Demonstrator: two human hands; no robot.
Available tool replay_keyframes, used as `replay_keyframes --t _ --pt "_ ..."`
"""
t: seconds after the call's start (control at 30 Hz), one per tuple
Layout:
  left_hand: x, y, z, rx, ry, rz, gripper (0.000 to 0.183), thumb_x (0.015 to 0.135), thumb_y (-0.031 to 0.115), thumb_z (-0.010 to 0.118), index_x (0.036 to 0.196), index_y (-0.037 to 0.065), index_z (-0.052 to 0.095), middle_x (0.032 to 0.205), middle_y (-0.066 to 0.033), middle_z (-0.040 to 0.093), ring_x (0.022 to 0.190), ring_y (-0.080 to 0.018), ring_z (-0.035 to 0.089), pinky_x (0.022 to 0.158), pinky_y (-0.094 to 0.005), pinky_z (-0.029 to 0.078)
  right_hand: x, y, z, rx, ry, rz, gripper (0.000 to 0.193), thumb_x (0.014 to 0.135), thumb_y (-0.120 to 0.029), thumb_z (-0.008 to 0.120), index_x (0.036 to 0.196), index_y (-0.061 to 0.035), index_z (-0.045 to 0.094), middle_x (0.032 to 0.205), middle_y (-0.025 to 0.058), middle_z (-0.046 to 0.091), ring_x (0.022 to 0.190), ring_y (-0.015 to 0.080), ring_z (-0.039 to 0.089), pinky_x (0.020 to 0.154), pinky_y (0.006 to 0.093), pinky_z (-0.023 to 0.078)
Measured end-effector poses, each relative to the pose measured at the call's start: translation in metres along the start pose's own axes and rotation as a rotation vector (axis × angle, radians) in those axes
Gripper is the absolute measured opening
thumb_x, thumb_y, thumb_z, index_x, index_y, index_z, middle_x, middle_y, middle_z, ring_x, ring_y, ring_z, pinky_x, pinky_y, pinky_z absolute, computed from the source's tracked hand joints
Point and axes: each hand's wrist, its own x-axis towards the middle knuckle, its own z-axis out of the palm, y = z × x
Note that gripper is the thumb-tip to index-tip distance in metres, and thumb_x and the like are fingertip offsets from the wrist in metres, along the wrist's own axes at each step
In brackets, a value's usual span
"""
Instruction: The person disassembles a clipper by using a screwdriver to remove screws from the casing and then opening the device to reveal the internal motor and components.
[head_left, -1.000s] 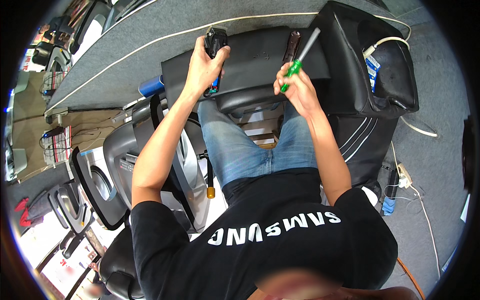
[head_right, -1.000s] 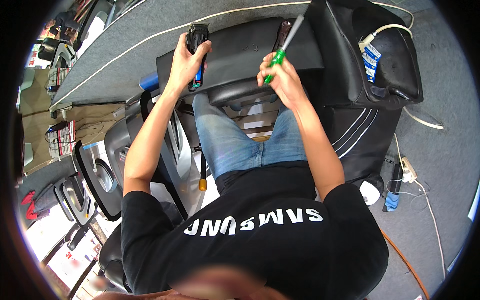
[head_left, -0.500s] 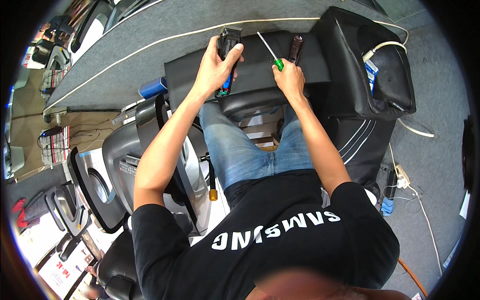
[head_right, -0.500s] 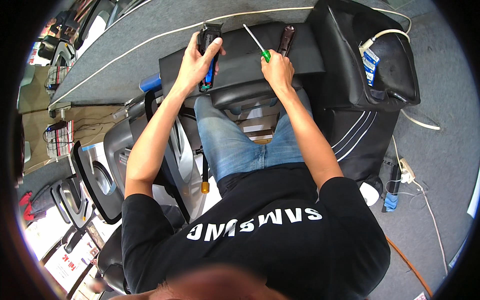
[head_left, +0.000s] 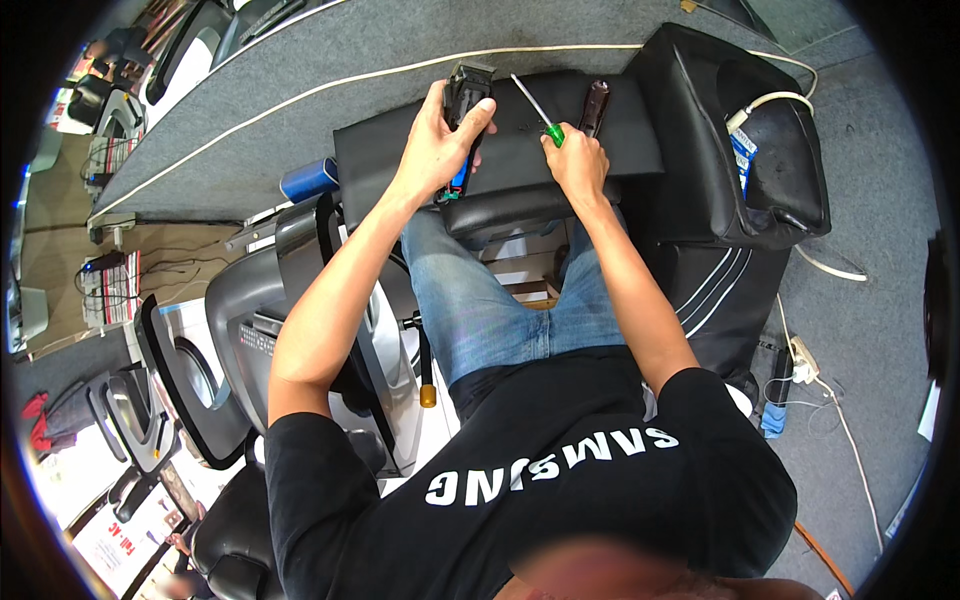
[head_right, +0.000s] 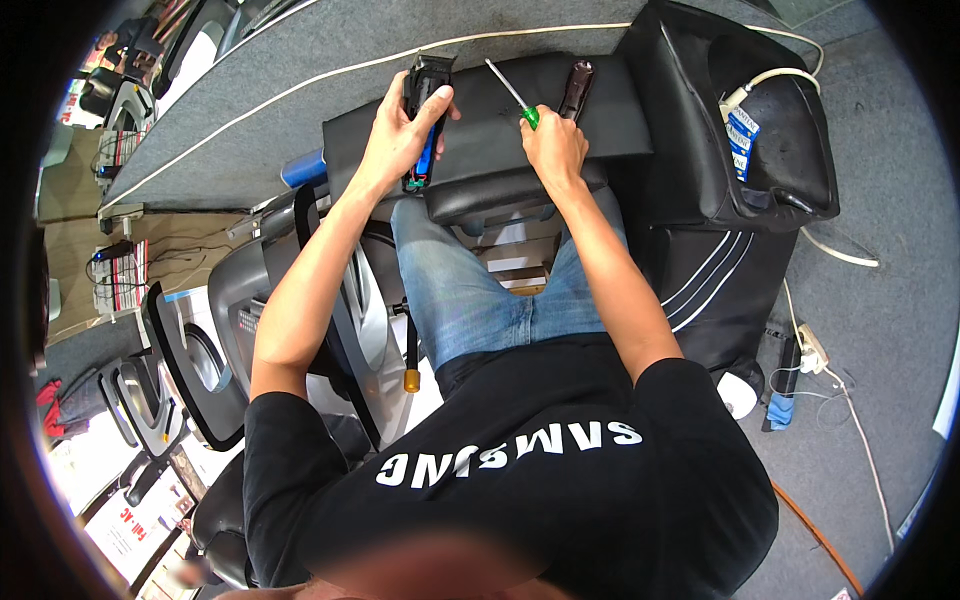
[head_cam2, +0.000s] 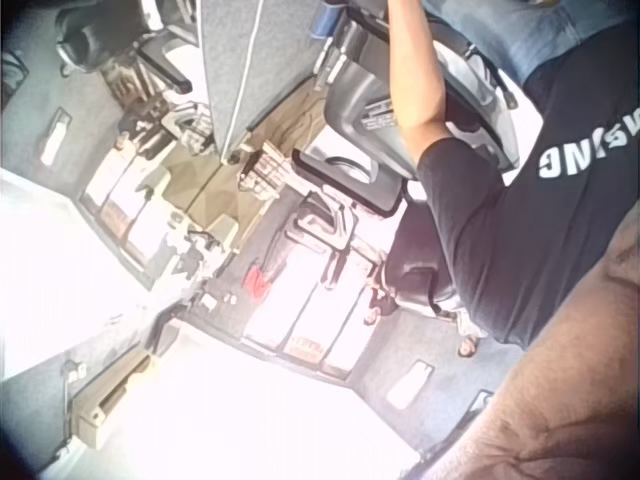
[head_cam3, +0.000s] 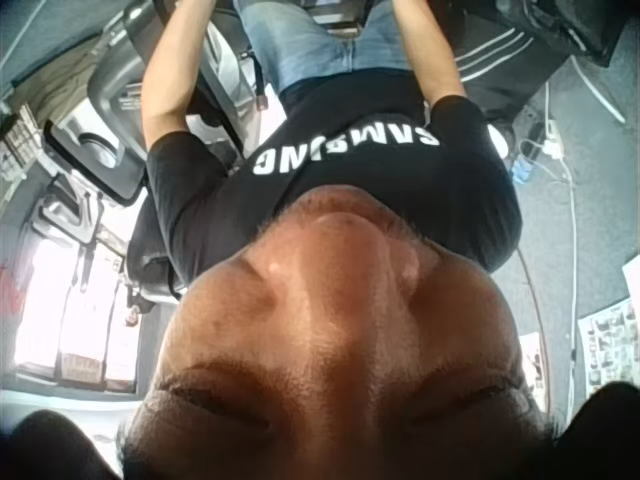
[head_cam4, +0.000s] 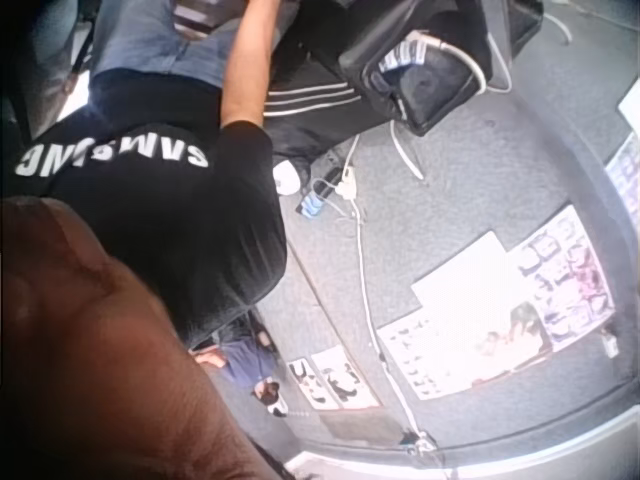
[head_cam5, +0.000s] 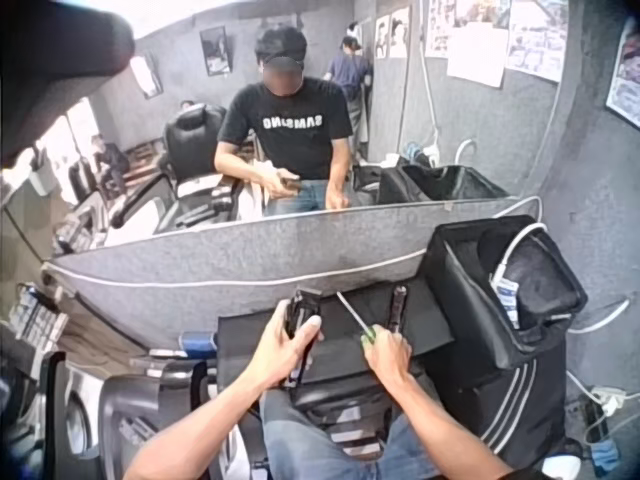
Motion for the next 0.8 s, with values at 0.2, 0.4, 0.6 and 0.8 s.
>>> replay_keyframes --t 0.2,0.4,0.6,0.8 --pt "-0.0009 0.0028 0.0018 0.0 0.003 -0.013 0.05 0.107 0.04 0.073 0.132 0.003 0.051 0.095 -0.0082 0.075 0.057 -0.0117 0.062 0.052 -0.0294 0.054 0.0028 -0.0007 0.0018 0.005 0.024 -0.004 0.024 0.099 -0.032 0.075 0.098 -0.0075 0.073 0.085 0.0213 0.078 0.088 0.0469 0.077 0.079 0.0578 0.06" --pt "-0.0013 0.0017 0.0009 -0.001 0.004 -0.027 0.053 0.107 0.041 0.073 0.135 0.003 0.051 0.095 -0.0083 0.075 0.058 -0.0117 0.062 0.052 -0.0291 0.054 0.0014 -0.0014 0.0041 0.025 0.022 -0.007 0.024 0.099 -0.031 0.076 0.098 -0.0073 0.073 0.085 0.0214 0.078 0.087 0.0472 0.077 0.079 0.0579 0.06" --pt "-0.0004 0.0014 0.0021 -0.031 0.015 -0.02 0.047 0.105 0.035 0.076 0.13 0.003 0.052 0.09 -0.0083 0.075 0.056 -0.0115 0.063 0.05 -0.0287 0.053 0.0018 -0.0016 0.0063 0.039 0.022 0.0 0.023 0.098 -0.031 0.076 0.099 -0.0076 0.072 0.085 0.0216 0.078 0.086 0.047 0.077 0.078 0.0574 0.061" --pt "-0.0004 0.0023 0.0022 -0.029 0.017 -0.031 0.049 0.105 0.036 0.077 0.132 0.003 0.052 0.089 -0.0079 0.074 0.056 -0.0113 0.062 0.05 -0.0289 0.053 0.0024 0.0 0.0074 0.058 0.028 -0.019 0.024 0.098 -0.03 0.076 0.098 -0.0072 0.072 0.084 0.0216 0.078 0.086 0.047 0.077 0.077 0.0576 0.06"
